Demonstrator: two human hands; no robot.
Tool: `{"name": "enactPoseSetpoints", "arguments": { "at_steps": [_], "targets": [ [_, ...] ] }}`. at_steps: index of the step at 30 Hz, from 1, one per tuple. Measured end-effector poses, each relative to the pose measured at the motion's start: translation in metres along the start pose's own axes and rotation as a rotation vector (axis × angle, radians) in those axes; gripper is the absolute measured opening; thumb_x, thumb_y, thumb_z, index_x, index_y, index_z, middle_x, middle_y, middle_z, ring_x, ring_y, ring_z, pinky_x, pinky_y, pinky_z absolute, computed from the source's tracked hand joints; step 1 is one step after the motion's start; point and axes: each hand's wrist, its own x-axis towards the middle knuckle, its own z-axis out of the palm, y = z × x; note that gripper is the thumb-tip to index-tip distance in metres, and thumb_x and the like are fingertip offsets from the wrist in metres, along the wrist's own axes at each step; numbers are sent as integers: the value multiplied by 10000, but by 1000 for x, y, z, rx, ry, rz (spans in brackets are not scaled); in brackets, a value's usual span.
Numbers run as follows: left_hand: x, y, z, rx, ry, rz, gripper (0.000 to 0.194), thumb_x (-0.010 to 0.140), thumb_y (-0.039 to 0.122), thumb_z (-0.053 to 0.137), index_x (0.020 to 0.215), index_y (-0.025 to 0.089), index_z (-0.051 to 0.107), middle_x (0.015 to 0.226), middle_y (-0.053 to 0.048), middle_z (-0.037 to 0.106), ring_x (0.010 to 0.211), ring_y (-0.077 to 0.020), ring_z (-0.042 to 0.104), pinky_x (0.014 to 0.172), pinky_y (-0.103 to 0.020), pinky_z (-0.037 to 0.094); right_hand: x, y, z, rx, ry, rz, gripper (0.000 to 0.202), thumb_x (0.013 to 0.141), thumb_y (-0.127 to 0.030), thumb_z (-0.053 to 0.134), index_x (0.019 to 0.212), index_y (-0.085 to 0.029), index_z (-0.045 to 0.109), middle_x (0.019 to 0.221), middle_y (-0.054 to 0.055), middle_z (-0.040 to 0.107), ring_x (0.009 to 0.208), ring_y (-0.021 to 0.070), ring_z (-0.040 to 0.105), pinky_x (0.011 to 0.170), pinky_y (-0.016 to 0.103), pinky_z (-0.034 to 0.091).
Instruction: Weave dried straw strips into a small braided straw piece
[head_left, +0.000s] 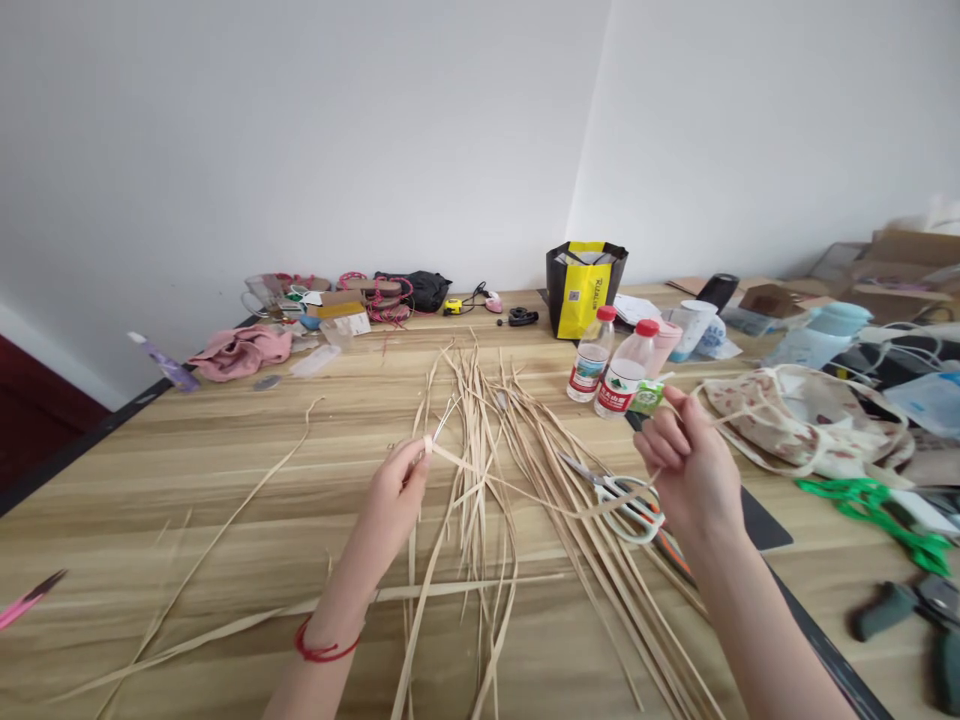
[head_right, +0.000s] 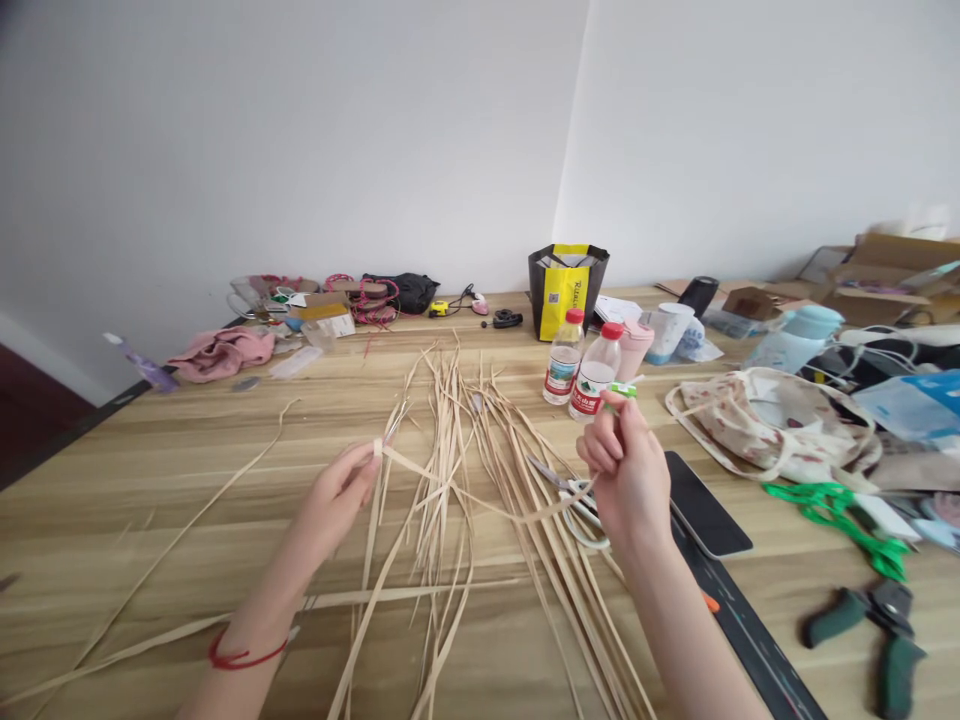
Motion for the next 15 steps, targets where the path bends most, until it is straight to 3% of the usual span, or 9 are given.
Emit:
{"name": "enactPoseSetpoints", "arguments": {
  "at_steps": [2,5,10,15],
  "targets": [
    [-3,5,2,-22,-66,-40,422,840,431,554,1159,162,622,538,59,393,495,-128,355,490,-249,274,-6,-2,5,-95,-92,52,262,822,-469,608,855,-209,617,486,-105,224,394,64,128,380,189,167],
    [-9,13,6,-89,-193,-73,491,872,446,523,1271,161,554,549,61,401,522,-121,358,519,-245,287,-15,0,12,-236,-252,120,453,816,-660,462,830,-222,576,517,-75,279,431,89,179,417,219,163],
    [-18,24,15,-207,-334,-74,444,879,411,547,1256,180,585,584,49,439,567,-111,395,575,-242,331,-33,7,20,-582,-381,70,309,891,-480,483,738,-212,480,597,-51,337,512,107,293,480,235,245],
    [-22,28,23,-279,-416,-96,408,867,362,582,1225,167,609,591,39,479,563,-107,421,556,-236,349,-47,9,25,-844,-531,-56,123,942,-315,465,1019,-238,524,765,-9,494,685,140,467,601,249,379]
  ]
}}
